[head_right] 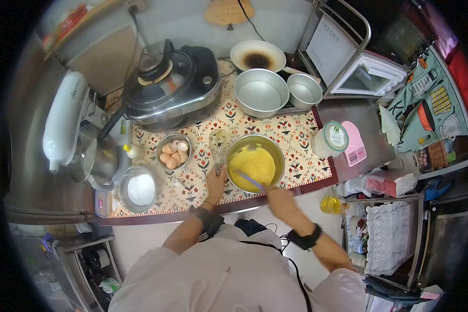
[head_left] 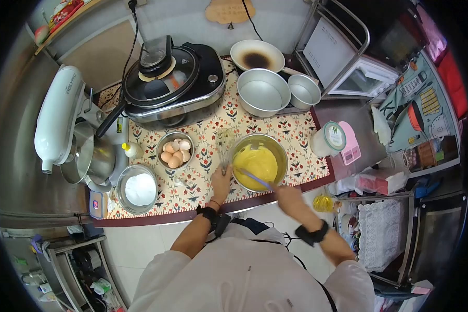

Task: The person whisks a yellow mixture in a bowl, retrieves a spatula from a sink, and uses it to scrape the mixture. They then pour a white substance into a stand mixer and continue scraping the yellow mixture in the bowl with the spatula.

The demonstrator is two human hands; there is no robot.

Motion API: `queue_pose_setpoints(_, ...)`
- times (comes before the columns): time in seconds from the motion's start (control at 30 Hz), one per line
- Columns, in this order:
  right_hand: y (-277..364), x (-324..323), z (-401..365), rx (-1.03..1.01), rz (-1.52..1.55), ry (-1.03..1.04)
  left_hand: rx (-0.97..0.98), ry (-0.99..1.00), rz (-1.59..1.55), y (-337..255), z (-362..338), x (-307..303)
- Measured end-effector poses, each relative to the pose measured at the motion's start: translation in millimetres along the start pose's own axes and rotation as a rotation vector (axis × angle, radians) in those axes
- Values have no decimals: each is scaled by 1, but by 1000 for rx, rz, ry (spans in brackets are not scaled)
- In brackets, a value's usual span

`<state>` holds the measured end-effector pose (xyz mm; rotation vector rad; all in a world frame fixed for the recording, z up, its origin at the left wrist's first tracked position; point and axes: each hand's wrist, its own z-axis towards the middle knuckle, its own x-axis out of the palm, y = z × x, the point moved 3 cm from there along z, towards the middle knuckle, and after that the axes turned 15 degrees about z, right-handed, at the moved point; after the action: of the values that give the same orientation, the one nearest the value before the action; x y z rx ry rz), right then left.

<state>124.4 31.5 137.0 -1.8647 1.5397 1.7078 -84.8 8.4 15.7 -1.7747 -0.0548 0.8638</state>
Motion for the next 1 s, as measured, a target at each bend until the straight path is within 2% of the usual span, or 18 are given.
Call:
queue_pose_setpoints(0.03,-5,-19,-11,-10,36,58,35,-12,6,3,3,-6)
queue_pose_setpoints(0.1,-12,-46,-23,96,13,23,99,-55,12,4,18,-16)
queue_pose_setpoints(0.2,-33,-30,-7,178,-61,-173,382,-228,132,4,39,-11)
queue_pose_setpoints(0.27,-42,0,17,149,-15,-234,304,-151,152,1,42,-14)
queue_pose_setpoints(0.3,-45,12,24,139,10,-266,328,-137,158,-5,38,-24)
queue_pose_setpoints(0.37,-50,26,26,75,91,-309,347,-89,197,-23,23,-58)
queue_pose_setpoints(0.43,-55,29,25,61,114,-264,325,-21,266,-31,3,-100)
queue_pose_setpoints(0.5,-18,7,26,27,-99,-330,283,-61,227,-13,-18,-140)
queue_pose_setpoints(0.53,14,-10,31,-2,-53,-325,268,-66,210,-3,-33,-161)
queue_pose_setpoints(0.63,100,-18,63,-381,317,-202,144,-221,280,10,-83,-238)
queue_pose_setpoints(0.73,184,34,102,-482,637,200,63,-354,293,42,-121,-299)
queue_pose_setpoints(0.8,222,95,137,-459,680,291,27,-419,320,74,-141,-334)
queue_pose_setpoints(0.87,258,141,166,-309,641,200,12,-460,371,113,-156,-365)
queue_pose_setpoints(0.93,276,183,193,-353,523,34,24,-470,368,143,-165,-399)
queue_pose_setpoints(0.97,278,203,205,-377,450,-39,21,-480,357,156,-171,-411)
queue_pose_setpoints(1.0,277,219,214,-591,340,-277,-9,-455,324,174,-176,-421)
